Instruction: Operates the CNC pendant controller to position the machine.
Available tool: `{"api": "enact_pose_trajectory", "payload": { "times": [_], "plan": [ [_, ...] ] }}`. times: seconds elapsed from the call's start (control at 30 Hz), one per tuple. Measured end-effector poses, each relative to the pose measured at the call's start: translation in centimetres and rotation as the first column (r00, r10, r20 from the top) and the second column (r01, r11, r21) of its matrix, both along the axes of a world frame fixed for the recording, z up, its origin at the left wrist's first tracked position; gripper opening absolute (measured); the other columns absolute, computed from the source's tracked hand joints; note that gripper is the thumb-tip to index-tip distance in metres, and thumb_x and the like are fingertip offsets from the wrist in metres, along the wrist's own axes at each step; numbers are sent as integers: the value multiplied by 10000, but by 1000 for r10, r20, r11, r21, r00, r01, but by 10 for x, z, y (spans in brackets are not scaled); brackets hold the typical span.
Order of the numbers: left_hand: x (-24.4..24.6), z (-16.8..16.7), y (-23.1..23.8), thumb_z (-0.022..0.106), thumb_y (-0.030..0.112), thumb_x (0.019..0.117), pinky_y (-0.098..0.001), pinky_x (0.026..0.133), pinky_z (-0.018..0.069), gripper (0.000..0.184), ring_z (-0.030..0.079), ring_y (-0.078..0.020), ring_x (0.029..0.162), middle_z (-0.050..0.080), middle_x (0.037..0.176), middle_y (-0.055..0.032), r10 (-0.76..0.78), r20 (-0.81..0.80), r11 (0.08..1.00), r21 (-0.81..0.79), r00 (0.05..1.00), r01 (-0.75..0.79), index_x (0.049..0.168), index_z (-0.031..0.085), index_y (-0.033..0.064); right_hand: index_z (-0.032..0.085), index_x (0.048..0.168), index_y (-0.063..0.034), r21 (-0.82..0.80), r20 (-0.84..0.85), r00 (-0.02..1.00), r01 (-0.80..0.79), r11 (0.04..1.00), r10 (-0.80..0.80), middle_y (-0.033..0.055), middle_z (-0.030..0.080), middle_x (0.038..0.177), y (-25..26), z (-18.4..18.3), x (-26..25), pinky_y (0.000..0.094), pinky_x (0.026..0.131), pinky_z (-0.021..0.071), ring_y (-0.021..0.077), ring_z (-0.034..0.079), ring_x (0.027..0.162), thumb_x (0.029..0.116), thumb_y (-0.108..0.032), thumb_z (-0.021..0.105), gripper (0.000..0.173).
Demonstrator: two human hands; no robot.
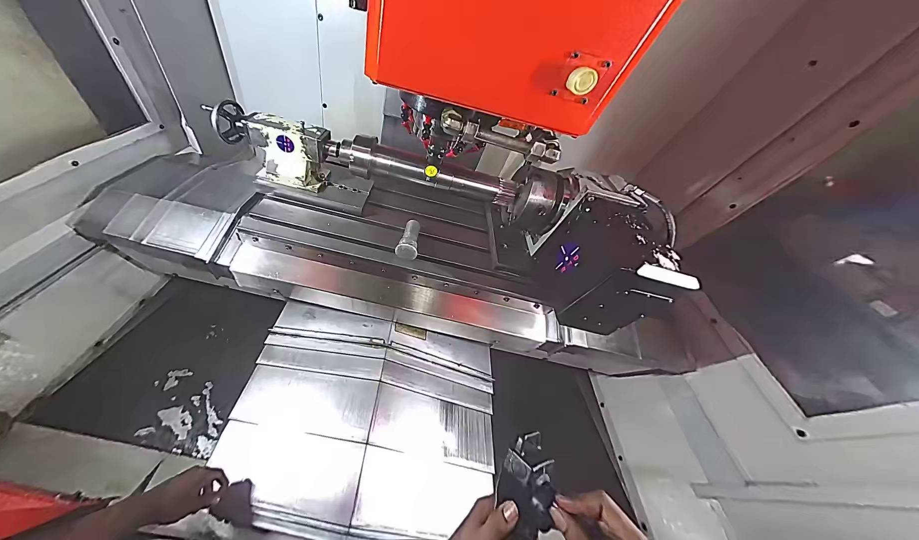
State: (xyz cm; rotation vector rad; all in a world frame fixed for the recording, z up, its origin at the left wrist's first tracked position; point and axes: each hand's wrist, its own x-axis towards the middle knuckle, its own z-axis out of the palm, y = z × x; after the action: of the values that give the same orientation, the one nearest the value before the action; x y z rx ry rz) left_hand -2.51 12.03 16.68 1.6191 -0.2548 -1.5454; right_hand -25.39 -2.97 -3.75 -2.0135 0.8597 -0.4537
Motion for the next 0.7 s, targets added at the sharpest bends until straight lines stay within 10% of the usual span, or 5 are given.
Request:
{"api": "enact_pose_trajectory", "payload": {
  "times": [0.07, 0.1, 0.17, 0.33, 0.7],
  "plan": [
    [-39, -123, -8, 336, -36, 1030, -211, 833, 513, 312, 654, -131, 788, 687, 873, -208, 114, -131, 888, -430, 985, -160, 1109, 571, -226, 668, 1045, 81, 44, 36, 995, -92, 995, 90, 152, 726, 984, -3, -9, 1, 338, 806, 614, 152, 715, 847, 927, -89, 732, 216],
    [-66, -224, -19, 356, 161, 1068, -216, 778, 552, 386, 685, -85, 800, 711, 887, -111, 127, -170, 648, -732, 977, -211, 1135, 555, -163, 656, 1047, 78, 69, 20, 992, -124, 990, 123, 155, 727, 983, -9, -15, 0, 360, 794, 624, 169, 723, 839, 931, -101, 731, 226],
    [-85, -317, -32, 435, 526, 1041, -275, 738, 595, 580, 700, -55, 804, 735, 937, 25, 83, -170, 623, -760, 982, -185, 1231, 558, -8, 670, 1044, 72, 76, -10, 991, -131, 988, 132, 146, 733, 952, -21, -20, 3, 379, 780, 614, 181, 719, 822, 927, -115, 724, 227],
    [-93, -322, -20, 469, 850, 852, -317, 789, 600, 826, 716, -93, 835, 754, 941, 20, 175, -167, 761, -603, 970, -241, 1177, 646, 112, 702, 1008, 25, 116, 97, 971, -230, 966, 220, 86, 757, 937, -13, -28, 17, 306, 787, 625, 118, 736, 817, 901, -105, 753, 176],
    [-87, -313, -23, 460, 809, 894, -290, 735, 603, 769, 711, -81, 789, 739, 901, 48, 170, -117, 783, -587, 978, -207, 1198, 604, 118, 721, 1022, -18, 69, 54, 977, -211, 975, 207, 53, 755, 917, -34, -41, 18, 299, 734, 606, 107, 716, 793, 895, -123, 746, 167]
  ]
}}
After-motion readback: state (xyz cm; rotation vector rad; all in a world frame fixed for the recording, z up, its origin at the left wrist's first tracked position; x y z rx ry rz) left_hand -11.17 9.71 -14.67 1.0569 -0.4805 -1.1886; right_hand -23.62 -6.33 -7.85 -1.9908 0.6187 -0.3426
